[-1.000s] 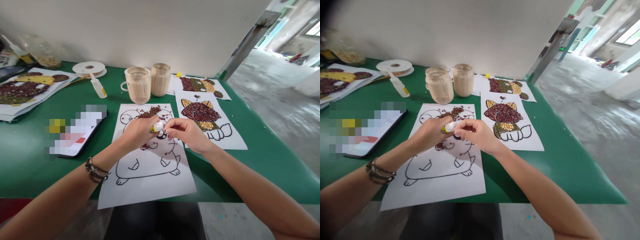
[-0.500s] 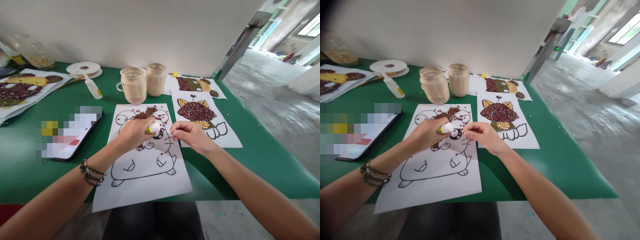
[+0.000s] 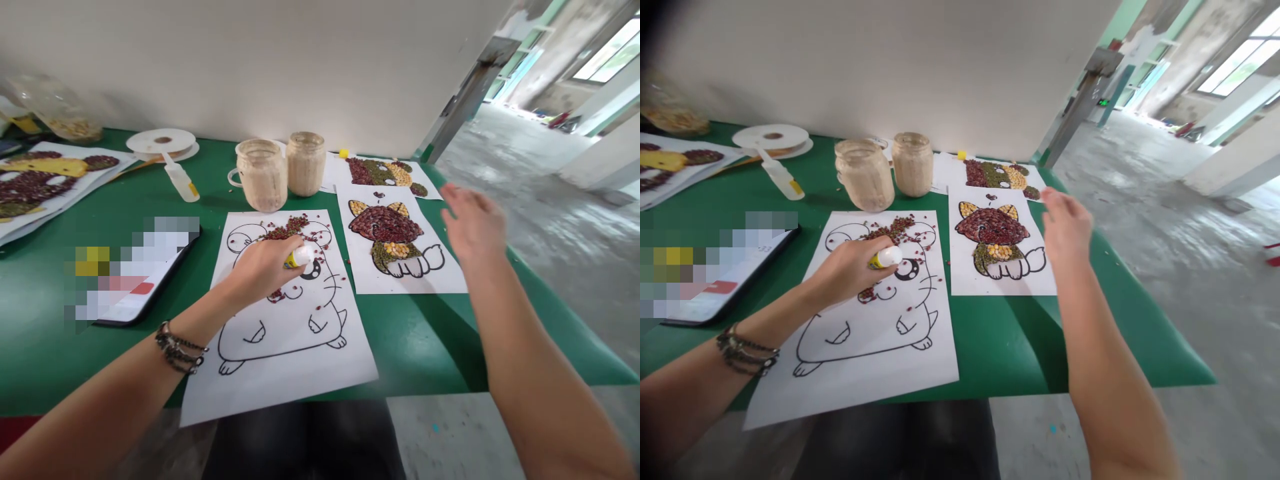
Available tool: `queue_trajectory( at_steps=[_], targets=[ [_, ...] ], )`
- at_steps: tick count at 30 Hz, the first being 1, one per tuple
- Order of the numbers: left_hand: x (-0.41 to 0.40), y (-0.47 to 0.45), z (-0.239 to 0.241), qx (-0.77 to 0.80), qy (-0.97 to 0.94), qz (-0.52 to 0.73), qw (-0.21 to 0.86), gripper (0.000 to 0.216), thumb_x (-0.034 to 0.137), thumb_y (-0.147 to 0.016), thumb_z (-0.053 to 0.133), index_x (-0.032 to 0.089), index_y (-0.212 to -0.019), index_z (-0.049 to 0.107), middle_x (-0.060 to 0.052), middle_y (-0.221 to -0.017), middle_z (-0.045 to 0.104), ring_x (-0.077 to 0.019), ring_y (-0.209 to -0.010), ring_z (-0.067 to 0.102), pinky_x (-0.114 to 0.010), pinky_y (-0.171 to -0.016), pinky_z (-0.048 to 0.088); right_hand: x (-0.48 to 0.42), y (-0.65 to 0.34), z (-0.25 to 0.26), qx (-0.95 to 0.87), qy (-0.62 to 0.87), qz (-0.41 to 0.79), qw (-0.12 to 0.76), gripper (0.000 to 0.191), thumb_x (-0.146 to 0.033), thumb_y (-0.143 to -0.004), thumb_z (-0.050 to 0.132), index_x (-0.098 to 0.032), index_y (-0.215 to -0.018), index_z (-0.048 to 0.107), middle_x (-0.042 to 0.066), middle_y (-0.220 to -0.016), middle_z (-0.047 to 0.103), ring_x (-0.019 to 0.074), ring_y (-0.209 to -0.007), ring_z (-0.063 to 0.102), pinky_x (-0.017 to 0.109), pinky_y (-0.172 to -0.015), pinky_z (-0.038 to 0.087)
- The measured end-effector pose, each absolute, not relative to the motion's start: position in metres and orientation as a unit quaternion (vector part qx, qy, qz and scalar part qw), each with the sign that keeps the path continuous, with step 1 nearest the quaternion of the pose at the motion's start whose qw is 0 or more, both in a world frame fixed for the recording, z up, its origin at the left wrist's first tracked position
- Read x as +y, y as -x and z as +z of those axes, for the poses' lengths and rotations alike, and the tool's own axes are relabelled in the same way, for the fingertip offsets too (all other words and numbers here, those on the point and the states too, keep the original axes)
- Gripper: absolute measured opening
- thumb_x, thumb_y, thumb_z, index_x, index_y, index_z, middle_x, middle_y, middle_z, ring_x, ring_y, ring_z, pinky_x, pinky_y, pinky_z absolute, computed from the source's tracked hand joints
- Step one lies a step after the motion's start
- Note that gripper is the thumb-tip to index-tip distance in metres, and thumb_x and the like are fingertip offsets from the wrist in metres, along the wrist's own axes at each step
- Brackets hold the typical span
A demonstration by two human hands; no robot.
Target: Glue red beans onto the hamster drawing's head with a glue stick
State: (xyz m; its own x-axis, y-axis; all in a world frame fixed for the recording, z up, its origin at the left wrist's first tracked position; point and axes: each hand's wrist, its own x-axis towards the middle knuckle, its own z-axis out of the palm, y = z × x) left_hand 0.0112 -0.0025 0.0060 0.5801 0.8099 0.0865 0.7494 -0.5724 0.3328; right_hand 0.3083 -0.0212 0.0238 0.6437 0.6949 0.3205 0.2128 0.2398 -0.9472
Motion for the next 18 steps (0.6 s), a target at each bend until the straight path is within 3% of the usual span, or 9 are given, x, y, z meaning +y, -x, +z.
queue_trajectory(
  at_steps=[3, 6, 9, 12, 18],
  targets=[
    [-0.003, -0.011, 0.006, 0.443, -0.880, 0.113, 0.128, 0.013, 0.030, -0.072, 0.047, 0.018, -0.077, 0.051, 0.002, -0.057, 0.050, -0.0119, -0.051, 0.046, -0.022, -0.048, 0.028, -0.021, -0.340, 0.019, -0.345, 0.633, 0.034, 0.693, 0.007, -0.027, -0.074, 0.046, -0.022, -0.069, 0.048, 0.005, -0.081, 0.060, 0.0185, -0.089, 0.056, 0.033, -0.066, 0.045],
    [-0.003, -0.011, 0.006, 0.444, -0.880, 0.112, 0.125, 0.014, 0.031, -0.072, 0.046, 0.018, -0.077, 0.051, 0.002, -0.056, 0.050, -0.0115, -0.050, 0.045, -0.022, -0.047, 0.027, -0.034, -0.332, 0.013, -0.411, 0.637, 0.021, 0.652, 0.007, -0.028, -0.070, 0.051, -0.021, -0.069, 0.051, 0.003, -0.075, 0.059, 0.0168, -0.076, 0.058, 0.033, -0.065, 0.045],
    [-0.003, -0.012, 0.006, 0.441, -0.881, 0.113, 0.127, 0.014, 0.031, -0.073, 0.046, 0.018, -0.076, 0.050, 0.002, -0.055, 0.050, -0.0109, -0.049, 0.045, -0.022, -0.046, 0.027, -0.054, -0.304, 0.010, -0.563, 0.656, 0.004, 0.503, 0.006, -0.025, -0.069, 0.055, -0.020, -0.068, 0.054, 0.003, -0.071, 0.057, 0.0163, -0.068, 0.056, 0.033, -0.065, 0.045],
    [-0.004, -0.012, 0.007, 0.436, -0.884, 0.107, 0.128, 0.014, 0.031, -0.074, 0.045, 0.018, -0.075, 0.049, 0.002, -0.055, 0.050, -0.0106, -0.049, 0.044, -0.022, -0.046, 0.027, -0.072, -0.283, 0.005, -0.723, 0.605, 0.003, 0.334, 0.007, -0.022, -0.075, 0.050, -0.020, -0.071, 0.054, 0.005, -0.078, 0.057, 0.0172, -0.075, 0.055, 0.033, -0.069, 0.044],
    [-0.003, -0.011, 0.002, 0.415, -0.895, 0.114, 0.118, 0.015, 0.030, -0.074, 0.045, 0.019, -0.081, 0.052, 0.001, -0.058, 0.053, -0.0113, -0.050, 0.045, -0.022, -0.046, 0.027, -0.079, -0.278, -0.011, -0.777, 0.580, 0.004, 0.244, 0.011, -0.023, -0.081, 0.044, -0.020, -0.077, 0.054, 0.007, -0.083, 0.055, 0.0187, -0.081, 0.052, 0.034, -0.073, 0.042]
  ],
)
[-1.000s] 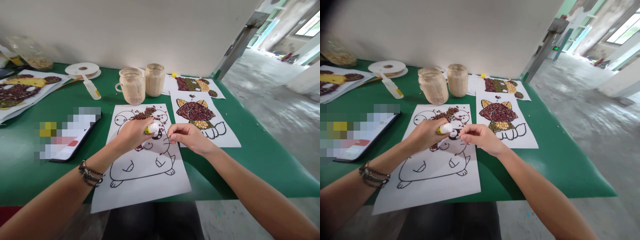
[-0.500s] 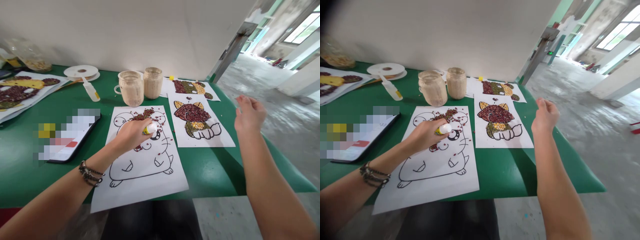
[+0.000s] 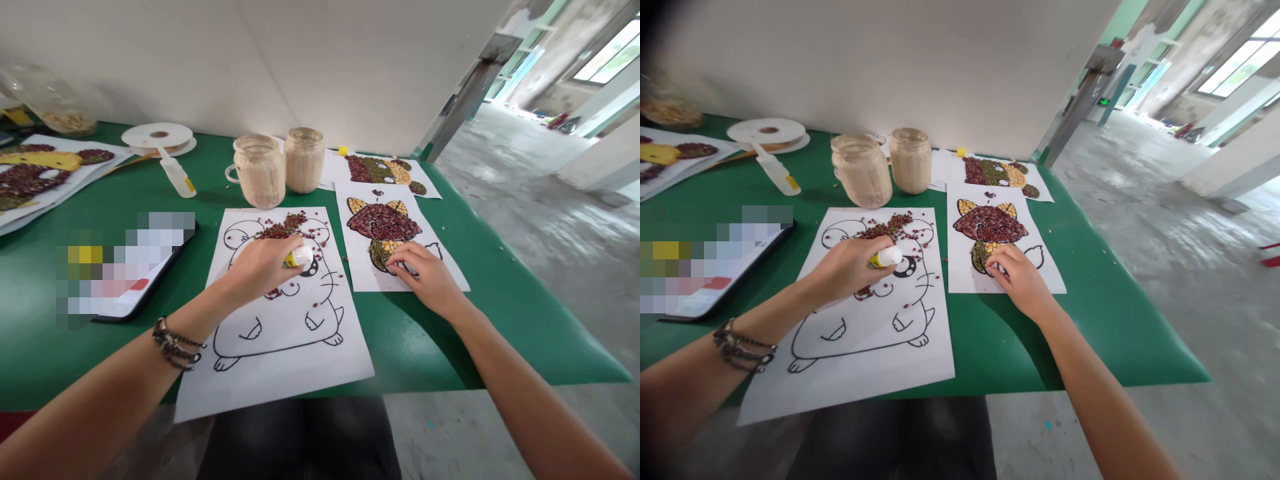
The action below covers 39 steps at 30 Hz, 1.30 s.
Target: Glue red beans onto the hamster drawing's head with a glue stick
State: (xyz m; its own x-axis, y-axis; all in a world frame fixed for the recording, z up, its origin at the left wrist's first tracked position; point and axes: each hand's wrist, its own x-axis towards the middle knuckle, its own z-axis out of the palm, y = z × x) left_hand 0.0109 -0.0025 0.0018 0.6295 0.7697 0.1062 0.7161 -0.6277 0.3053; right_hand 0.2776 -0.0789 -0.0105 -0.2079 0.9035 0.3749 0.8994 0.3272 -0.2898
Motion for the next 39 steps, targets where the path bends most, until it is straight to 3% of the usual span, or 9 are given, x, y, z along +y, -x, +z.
queue_trajectory(
  at_steps=[11, 22, 32, 39],
  targets=[
    [-0.003, -0.012, 0.002, 0.416, -0.895, 0.111, 0.119, 0.012, 0.030, -0.072, 0.045, 0.018, -0.071, 0.049, 0.001, -0.056, 0.049, -0.0109, -0.049, 0.043, -0.022, -0.045, 0.025, -0.071, -0.280, -0.016, -0.762, 0.603, 0.010, 0.235, 0.011, -0.022, -0.079, 0.046, -0.019, -0.069, 0.051, 0.005, -0.075, 0.053, 0.0174, -0.073, 0.051, 0.031, -0.066, 0.040],
    [-0.004, -0.012, 0.004, 0.412, -0.896, 0.114, 0.124, 0.015, 0.029, -0.071, 0.045, 0.019, -0.080, 0.052, 0.000, -0.061, 0.054, -0.0130, -0.055, 0.048, -0.023, -0.049, 0.028, -0.072, -0.278, -0.014, -0.771, 0.586, 0.013, 0.248, 0.013, -0.025, -0.079, 0.046, -0.020, -0.072, 0.056, 0.005, -0.076, 0.055, 0.0173, -0.072, 0.053, 0.032, -0.066, 0.042],
    [-0.003, -0.010, 0.003, 0.408, -0.895, 0.127, 0.131, 0.013, 0.030, -0.072, 0.045, 0.019, -0.076, 0.051, 0.001, -0.059, 0.053, -0.0113, -0.051, 0.046, -0.023, -0.047, 0.027, -0.076, -0.277, -0.009, -0.748, 0.593, 0.014, 0.298, 0.013, -0.027, -0.079, 0.047, -0.020, -0.071, 0.055, 0.005, -0.076, 0.057, 0.0171, -0.072, 0.054, 0.032, -0.068, 0.043],
    [-0.003, -0.008, 0.003, 0.404, -0.896, 0.139, 0.121, 0.012, 0.029, -0.073, 0.044, 0.019, -0.076, 0.050, 0.001, -0.058, 0.053, -0.0110, -0.051, 0.045, -0.023, -0.046, 0.027, -0.076, -0.277, 0.001, -0.678, 0.612, 0.019, 0.407, 0.029, -0.033, -0.076, 0.049, -0.020, -0.050, 0.044, 0.003, -0.059, 0.053, 0.0139, -0.057, 0.050, 0.028, -0.055, 0.040]
  ],
)
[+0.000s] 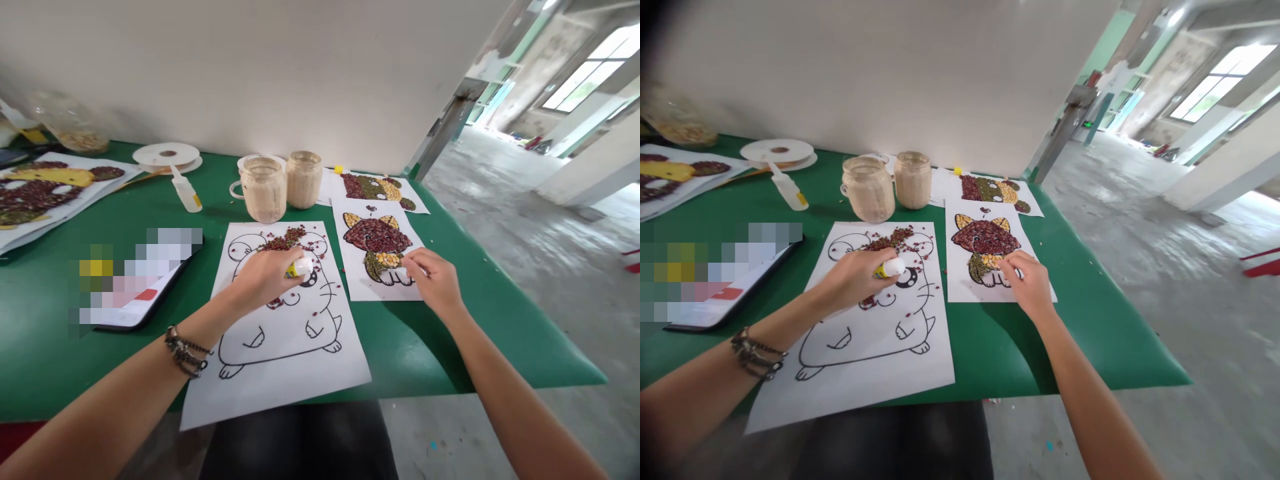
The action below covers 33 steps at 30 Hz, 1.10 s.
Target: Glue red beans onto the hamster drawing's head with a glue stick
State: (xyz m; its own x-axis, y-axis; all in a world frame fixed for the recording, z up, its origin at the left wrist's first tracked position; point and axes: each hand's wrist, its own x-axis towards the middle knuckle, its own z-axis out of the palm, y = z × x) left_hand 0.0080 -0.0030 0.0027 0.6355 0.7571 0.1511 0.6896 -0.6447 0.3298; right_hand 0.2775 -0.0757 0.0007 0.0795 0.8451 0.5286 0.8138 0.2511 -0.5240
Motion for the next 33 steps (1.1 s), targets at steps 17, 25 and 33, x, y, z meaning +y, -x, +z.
queue_trajectory(
  at_steps=[17, 25, 33],
  targets=[
    [-0.007, -0.004, 0.013, 0.429, -0.887, 0.137, 0.104, 0.017, 0.031, -0.074, 0.042, 0.018, -0.080, 0.051, -0.003, -0.063, 0.056, -0.0164, -0.059, 0.052, -0.025, -0.047, 0.028, -0.161, -0.072, -0.008, -0.628, 0.244, 0.531, 0.514, 0.037, -0.047, -0.077, 0.044, -0.020, -0.063, 0.065, -0.001, -0.045, 0.055, 0.0077, -0.040, 0.051, 0.020, -0.046, 0.044],
    [-0.002, -0.002, 0.001, 0.407, -0.887, 0.190, 0.108, 0.016, 0.030, -0.072, 0.048, 0.018, -0.081, 0.052, -0.002, -0.062, 0.055, -0.0143, -0.056, 0.050, -0.023, -0.045, 0.025, -0.142, -0.159, 0.029, -0.656, 0.518, 0.274, 0.475, 0.018, -0.025, -0.079, 0.049, -0.019, -0.069, 0.063, -0.005, -0.040, 0.049, 0.0053, -0.033, 0.040, 0.018, -0.034, 0.031],
    [0.008, 0.001, -0.004, 0.444, -0.760, 0.395, 0.262, 0.019, 0.033, -0.072, 0.048, 0.018, -0.063, 0.043, 0.003, -0.052, 0.044, -0.0080, -0.047, 0.039, -0.021, -0.044, 0.029, -0.071, -0.187, 0.042, -0.766, 0.565, 0.157, 0.263, 0.016, -0.025, -0.077, 0.049, -0.019, -0.080, 0.063, 0.001, -0.068, 0.062, 0.0096, -0.054, 0.053, 0.024, -0.054, 0.040]
  ],
)
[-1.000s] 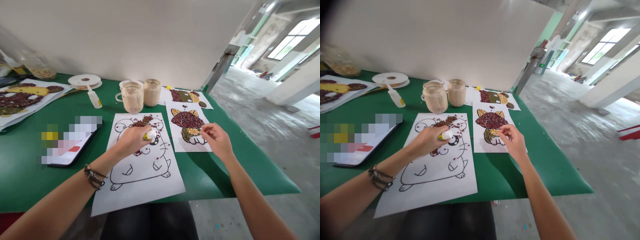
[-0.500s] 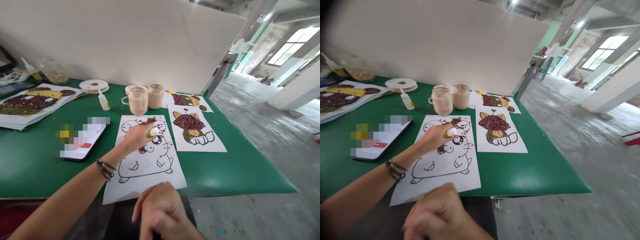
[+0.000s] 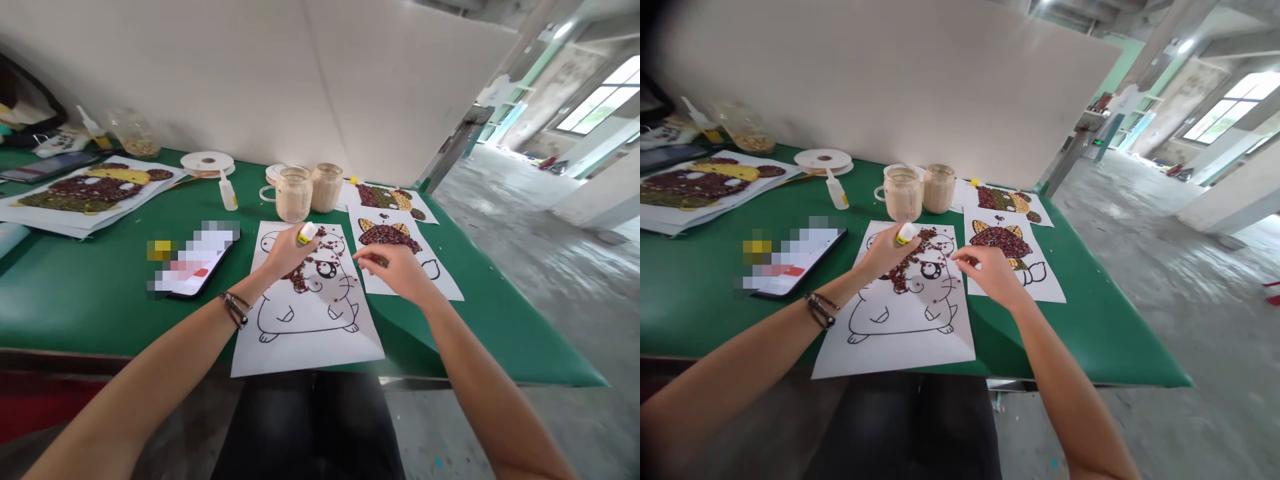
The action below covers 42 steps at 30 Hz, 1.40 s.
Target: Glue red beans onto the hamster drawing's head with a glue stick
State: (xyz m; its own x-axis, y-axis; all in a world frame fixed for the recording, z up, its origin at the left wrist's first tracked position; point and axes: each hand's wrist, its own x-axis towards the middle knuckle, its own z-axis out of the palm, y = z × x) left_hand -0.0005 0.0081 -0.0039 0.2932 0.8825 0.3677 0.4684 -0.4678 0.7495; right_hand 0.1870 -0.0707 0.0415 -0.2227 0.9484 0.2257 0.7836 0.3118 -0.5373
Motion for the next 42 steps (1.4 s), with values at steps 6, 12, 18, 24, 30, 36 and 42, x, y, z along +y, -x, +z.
queue_trajectory(
  at_steps=[6, 12, 18, 24, 30, 36, 42],
  targets=[
    [0.014, 0.003, -0.004, 0.445, -0.704, 0.448, 0.324, 0.017, 0.031, -0.071, 0.047, 0.018, -0.062, 0.040, 0.005, -0.051, 0.039, -0.0072, -0.046, 0.037, -0.020, -0.042, 0.029, -0.031, -0.159, 0.026, -0.847, 0.483, 0.088, 0.205, 0.022, -0.024, -0.078, 0.049, -0.015, -0.063, 0.062, 0.008, -0.085, 0.059, 0.0146, -0.075, 0.054, 0.029, -0.069, 0.040],
    [0.014, 0.002, -0.007, 0.438, -0.719, 0.446, 0.303, 0.022, 0.032, -0.070, 0.048, 0.018, -0.058, 0.037, 0.005, -0.053, 0.040, -0.0079, -0.050, 0.038, -0.021, -0.046, 0.030, -0.033, -0.130, -0.001, -0.865, 0.426, 0.122, 0.235, 0.010, -0.014, -0.075, 0.053, -0.016, -0.078, 0.062, 0.003, -0.075, 0.062, 0.0127, -0.069, 0.055, 0.025, -0.064, 0.043],
    [0.015, 0.002, -0.009, 0.432, -0.724, 0.445, 0.302, 0.023, 0.031, -0.071, 0.048, 0.018, -0.057, 0.035, 0.004, -0.053, 0.039, -0.0084, -0.051, 0.037, -0.022, -0.047, 0.029, -0.027, -0.128, -0.016, -0.863, 0.431, 0.135, 0.227, 0.014, -0.010, -0.074, 0.051, -0.017, -0.076, 0.063, 0.004, -0.082, 0.063, 0.0146, -0.074, 0.058, 0.028, -0.069, 0.045],
    [0.012, 0.003, -0.007, 0.434, -0.735, 0.430, 0.295, 0.021, 0.031, -0.072, 0.048, 0.018, -0.059, 0.037, 0.004, -0.054, 0.041, -0.0090, -0.052, 0.039, -0.023, -0.048, 0.030, -0.027, -0.126, -0.013, -0.858, 0.443, 0.143, 0.217, 0.012, -0.008, -0.072, 0.052, -0.015, -0.073, 0.062, 0.006, -0.082, 0.061, 0.0150, -0.074, 0.057, 0.029, -0.068, 0.045],
    [0.013, 0.003, -0.008, 0.428, -0.740, 0.429, 0.291, 0.021, 0.031, -0.071, 0.049, 0.018, -0.059, 0.038, 0.004, -0.054, 0.042, -0.0083, -0.051, 0.038, -0.022, -0.047, 0.030, -0.032, -0.137, -0.002, -0.803, 0.483, 0.193, 0.291, 0.007, -0.011, -0.070, 0.051, -0.015, -0.071, 0.058, 0.003, -0.073, 0.059, 0.0120, -0.065, 0.054, 0.027, -0.063, 0.044],
    [0.012, 0.002, -0.009, 0.385, -0.757, 0.374, 0.373, 0.014, 0.032, -0.071, 0.048, 0.018, -0.070, 0.045, 0.004, -0.057, 0.045, -0.0070, -0.047, 0.040, -0.020, -0.043, 0.032, -0.033, -0.152, 0.008, -0.675, 0.531, 0.329, 0.393, 0.009, -0.024, -0.071, 0.052, -0.016, -0.068, 0.054, -0.001, -0.062, 0.054, 0.0083, -0.055, 0.048, 0.024, -0.054, 0.040],
    [0.006, 0.001, -0.008, 0.361, -0.806, 0.346, 0.317, 0.008, 0.026, -0.068, 0.048, 0.019, -0.067, 0.045, 0.004, -0.058, 0.045, -0.0081, -0.051, 0.041, -0.022, -0.048, 0.033, -0.033, -0.159, 0.013, -0.632, 0.501, 0.260, 0.531, 0.007, -0.025, -0.070, 0.055, -0.018, -0.070, 0.056, 0.000, -0.066, 0.056, 0.0092, -0.059, 0.049, 0.024, -0.055, 0.040]
  ],
)
